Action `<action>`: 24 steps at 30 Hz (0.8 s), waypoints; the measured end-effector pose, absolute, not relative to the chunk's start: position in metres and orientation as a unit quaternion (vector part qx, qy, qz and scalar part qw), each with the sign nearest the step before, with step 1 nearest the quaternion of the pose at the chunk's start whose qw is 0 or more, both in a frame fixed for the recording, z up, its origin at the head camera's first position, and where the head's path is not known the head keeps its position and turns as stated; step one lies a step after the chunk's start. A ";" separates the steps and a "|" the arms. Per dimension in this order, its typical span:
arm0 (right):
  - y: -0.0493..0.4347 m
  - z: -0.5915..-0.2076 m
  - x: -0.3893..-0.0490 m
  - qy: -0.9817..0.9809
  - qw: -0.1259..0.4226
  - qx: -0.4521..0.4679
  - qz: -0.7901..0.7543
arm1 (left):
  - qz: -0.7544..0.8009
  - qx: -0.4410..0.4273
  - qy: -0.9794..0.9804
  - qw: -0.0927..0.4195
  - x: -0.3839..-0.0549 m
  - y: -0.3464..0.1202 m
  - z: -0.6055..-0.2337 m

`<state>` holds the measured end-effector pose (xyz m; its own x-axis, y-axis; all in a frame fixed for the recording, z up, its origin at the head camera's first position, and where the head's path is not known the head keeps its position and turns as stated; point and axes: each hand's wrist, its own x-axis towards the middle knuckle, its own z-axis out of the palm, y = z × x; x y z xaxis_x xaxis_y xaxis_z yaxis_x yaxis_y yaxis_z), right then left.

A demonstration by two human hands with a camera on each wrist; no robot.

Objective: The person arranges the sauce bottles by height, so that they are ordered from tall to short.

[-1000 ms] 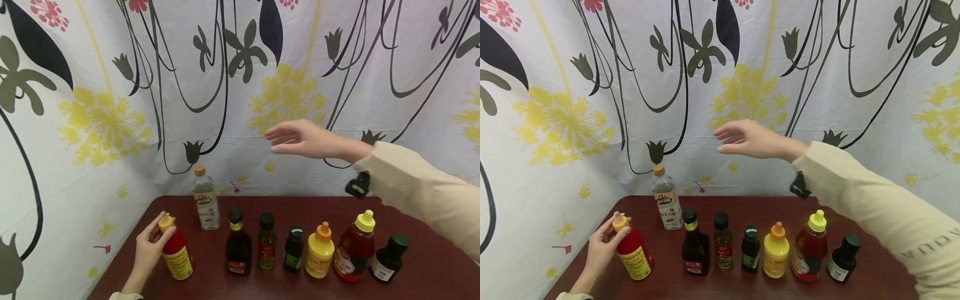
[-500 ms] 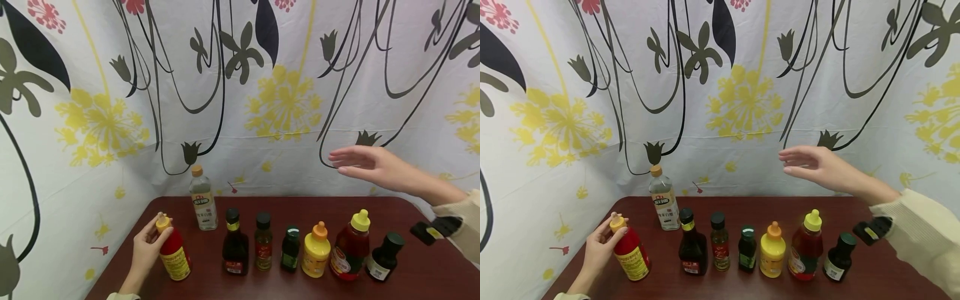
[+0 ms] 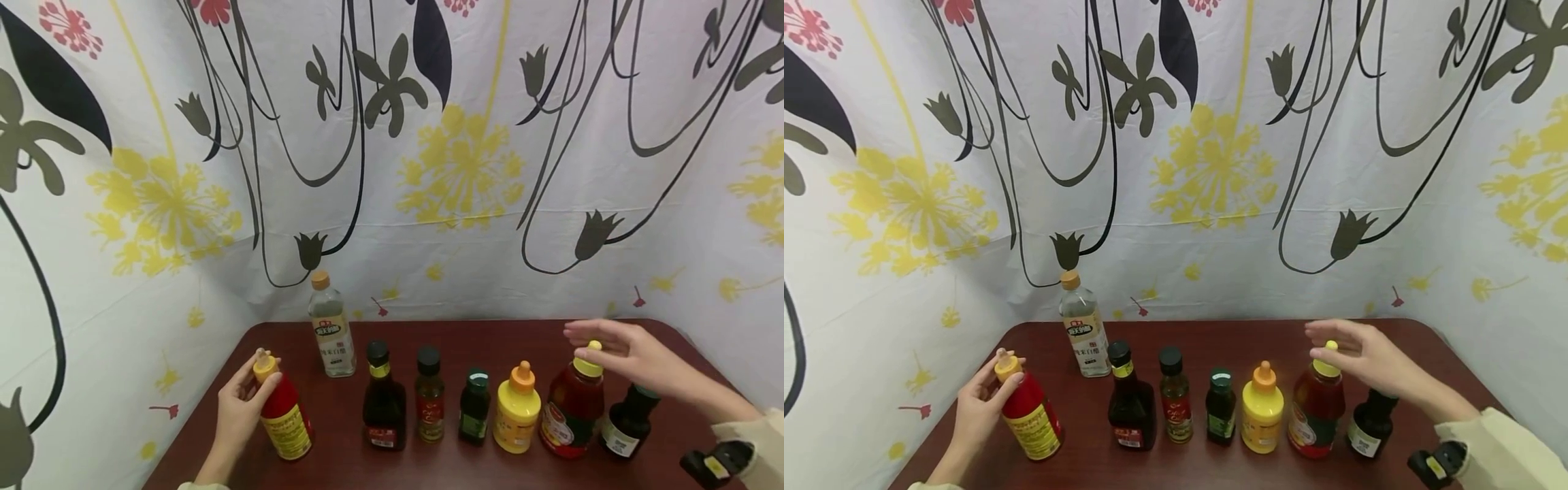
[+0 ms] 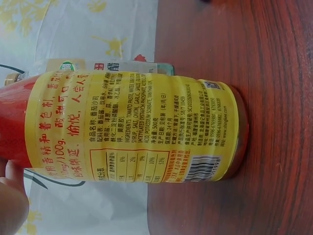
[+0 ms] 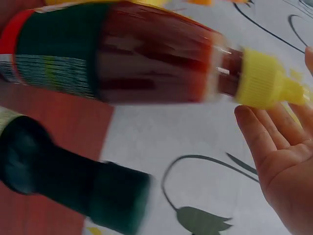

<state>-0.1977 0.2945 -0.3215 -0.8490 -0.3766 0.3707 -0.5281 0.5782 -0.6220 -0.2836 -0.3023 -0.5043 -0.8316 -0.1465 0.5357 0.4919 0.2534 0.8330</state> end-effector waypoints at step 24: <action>0.295 -0.351 -0.196 -0.866 0.154 0.249 0.406 | -0.553 -0.144 -0.783 0.244 -0.270 -0.306 -0.476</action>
<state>-0.1955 0.2953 -0.3508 -0.8286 -0.3063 0.4687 -0.5562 0.5464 -0.6262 -0.2697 -0.3062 -0.4764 -0.8397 -0.0433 0.5413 0.4957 0.3457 0.7967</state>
